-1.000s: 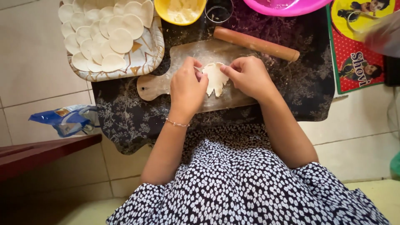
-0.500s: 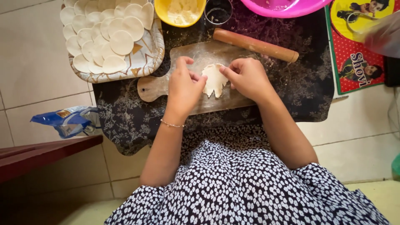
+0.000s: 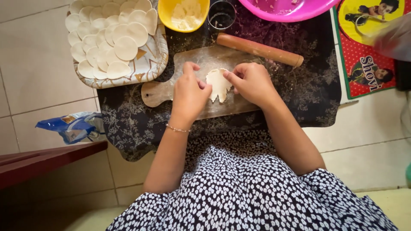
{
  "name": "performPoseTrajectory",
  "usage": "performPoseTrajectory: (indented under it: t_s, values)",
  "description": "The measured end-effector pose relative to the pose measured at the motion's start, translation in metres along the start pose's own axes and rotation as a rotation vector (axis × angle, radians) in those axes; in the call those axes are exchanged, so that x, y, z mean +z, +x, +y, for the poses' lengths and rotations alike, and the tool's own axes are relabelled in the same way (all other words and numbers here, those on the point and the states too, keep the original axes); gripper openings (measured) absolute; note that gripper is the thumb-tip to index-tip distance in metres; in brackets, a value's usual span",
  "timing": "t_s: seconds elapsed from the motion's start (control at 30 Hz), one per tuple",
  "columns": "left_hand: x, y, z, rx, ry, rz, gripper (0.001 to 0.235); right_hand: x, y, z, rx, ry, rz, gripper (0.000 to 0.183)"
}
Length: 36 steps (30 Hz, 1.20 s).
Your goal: Rolling out dough with a rolling pin and cutting it into circular shapes using a metal cutter.
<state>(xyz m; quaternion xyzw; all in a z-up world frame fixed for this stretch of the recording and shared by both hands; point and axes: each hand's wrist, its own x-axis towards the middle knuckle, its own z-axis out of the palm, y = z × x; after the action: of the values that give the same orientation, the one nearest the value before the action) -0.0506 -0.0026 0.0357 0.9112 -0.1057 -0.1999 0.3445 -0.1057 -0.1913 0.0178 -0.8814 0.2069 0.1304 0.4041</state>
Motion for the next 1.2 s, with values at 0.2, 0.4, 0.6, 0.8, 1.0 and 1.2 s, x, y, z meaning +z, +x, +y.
performPoseTrajectory:
  t_s: [0.2,0.4,0.6,0.8,1.0,1.2]
  values:
    - [0.002,-0.002,0.008,0.009,0.102,-0.032,0.042,0.002,0.0,0.001,-0.009,0.011,0.013,0.03]
    - [0.001,-0.003,0.009,0.005,0.084,-0.018,0.042,0.001,0.0,0.0,-0.027,0.007,0.018,0.03]
    - [0.011,0.009,-0.008,0.033,-0.026,-0.026,0.047,0.003,0.002,0.004,-0.039,-0.003,0.023,0.028]
    - [0.009,0.005,-0.01,0.016,-0.079,-0.008,0.05,0.005,0.005,0.007,-0.145,-0.094,0.017,0.027]
    - [0.013,0.009,-0.023,0.014,-0.162,-0.004,0.046,0.01,0.011,0.016,-0.171,-0.069,0.059,0.024]
    - [0.009,0.015,-0.018,0.44,0.281,0.216,0.023,0.017,0.022,0.019,-0.222,-0.127,0.079,0.028]
